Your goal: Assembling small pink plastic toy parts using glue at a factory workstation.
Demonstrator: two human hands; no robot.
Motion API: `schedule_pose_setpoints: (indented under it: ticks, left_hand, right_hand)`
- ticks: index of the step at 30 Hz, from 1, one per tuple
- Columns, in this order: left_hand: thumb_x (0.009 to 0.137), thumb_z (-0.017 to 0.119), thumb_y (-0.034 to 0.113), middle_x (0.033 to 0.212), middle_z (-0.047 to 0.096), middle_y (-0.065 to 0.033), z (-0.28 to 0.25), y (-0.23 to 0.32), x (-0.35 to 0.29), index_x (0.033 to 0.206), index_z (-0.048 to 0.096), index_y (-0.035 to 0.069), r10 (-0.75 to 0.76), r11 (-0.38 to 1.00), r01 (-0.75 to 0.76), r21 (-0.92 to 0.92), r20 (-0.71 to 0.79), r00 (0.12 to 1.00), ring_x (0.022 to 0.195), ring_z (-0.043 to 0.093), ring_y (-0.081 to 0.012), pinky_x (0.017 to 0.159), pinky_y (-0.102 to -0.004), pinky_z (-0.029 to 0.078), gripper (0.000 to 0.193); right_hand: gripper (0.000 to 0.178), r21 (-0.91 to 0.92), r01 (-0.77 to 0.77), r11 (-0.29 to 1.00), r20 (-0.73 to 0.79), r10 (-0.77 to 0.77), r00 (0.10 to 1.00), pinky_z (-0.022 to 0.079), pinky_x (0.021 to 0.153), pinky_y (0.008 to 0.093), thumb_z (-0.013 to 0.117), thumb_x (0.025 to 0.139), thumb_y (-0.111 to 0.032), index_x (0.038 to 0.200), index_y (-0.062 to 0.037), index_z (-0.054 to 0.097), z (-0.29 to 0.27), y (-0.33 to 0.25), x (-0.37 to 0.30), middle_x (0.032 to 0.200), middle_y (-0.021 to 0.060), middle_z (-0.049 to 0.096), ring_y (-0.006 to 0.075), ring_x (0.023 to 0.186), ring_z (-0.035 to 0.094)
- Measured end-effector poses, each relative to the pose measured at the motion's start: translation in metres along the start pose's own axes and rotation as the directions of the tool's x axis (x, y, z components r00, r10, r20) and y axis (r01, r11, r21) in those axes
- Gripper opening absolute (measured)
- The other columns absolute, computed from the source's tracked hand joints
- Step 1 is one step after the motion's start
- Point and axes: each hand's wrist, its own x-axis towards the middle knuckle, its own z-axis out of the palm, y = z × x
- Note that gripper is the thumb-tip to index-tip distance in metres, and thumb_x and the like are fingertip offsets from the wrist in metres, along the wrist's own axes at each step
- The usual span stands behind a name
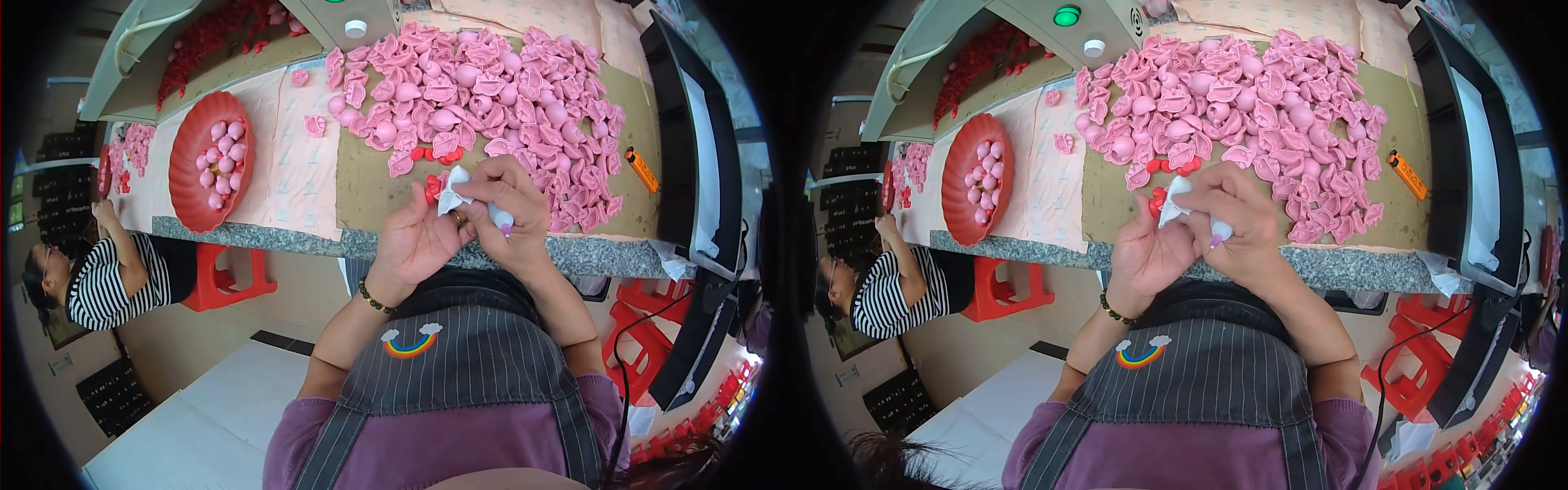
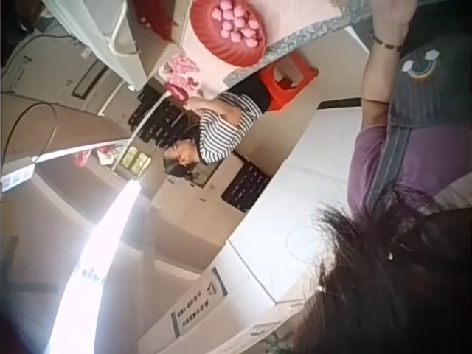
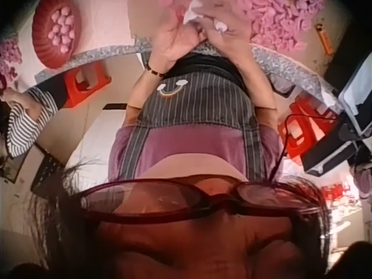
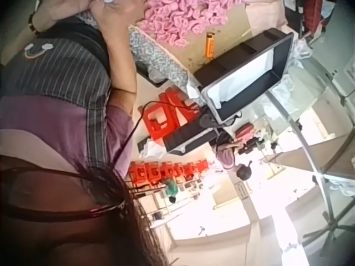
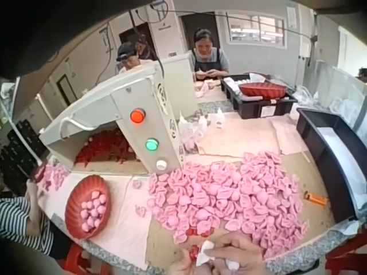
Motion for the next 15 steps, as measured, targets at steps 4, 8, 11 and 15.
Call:
schedule_pose_setpoints:
  ticks: [4,8,11,15]
  left_hand:
    - [0.089,0.045,0.04,0.119,0.05,-0.0054,-0.002,-0.001,0.0,0.118,0.048,0.008,0.026,0.992,-0.027,0.124,0.007,1.0,0.106,0.047,-0.0208,0.092,-0.0413,0.035,0.043]
    - [0.089,0.047,0.038,0.114,0.051,-0.0064,-0.013,0.001,0.001,0.113,0.051,0.006,0.051,0.988,-0.065,0.141,0.103,0.993,0.1,0.048,-0.0208,0.091,-0.0403,0.035,0.041]
    - [0.089,0.047,0.038,0.11,0.051,-0.0069,-0.021,0.001,0.002,0.112,0.051,0.005,0.01,0.993,-0.031,0.113,0.177,0.984,0.097,0.047,-0.0205,0.088,-0.0382,0.036,0.04]
    - [0.089,0.047,0.039,0.11,0.051,-0.0068,-0.016,0.002,0.005,0.113,0.05,0.005,-0.076,0.989,0.098,-0.107,0.189,0.979,0.097,0.045,-0.02,0.084,-0.0355,0.035,0.042]
  right_hand:
    - [0.021,0.073,0.037,0.997,-0.016,-0.036,0.999,0.043,0.067,0.0231,0.063,0.067,0.008,0.086,-0.0003,0.065,0.001,0.005,-0.002,0.085,0.0095,0.056,0.0145,0.073,0.055]
    - [0.014,0.075,-0.092,0.993,-0.002,0.092,0.996,0.043,0.066,0.024,0.064,0.069,0.006,0.082,0.0017,0.063,-0.002,-0.002,-0.001,0.084,0.0097,0.057,0.0143,0.075,0.055]
    - [0.008,0.288,-0.34,0.895,-0.029,0.363,0.931,0.044,0.065,0.0251,0.064,0.072,0.004,0.079,0.0034,0.06,0.0,-0.006,0.002,0.082,0.0092,0.058,0.0139,0.076,0.055]
    - [0.008,0.747,-0.387,0.541,-0.004,0.585,0.811,0.044,0.065,0.0253,0.064,0.072,0.003,0.079,0.0031,0.061,-0.006,-0.001,-0.002,0.081,0.0086,0.058,0.013,0.075,0.055]
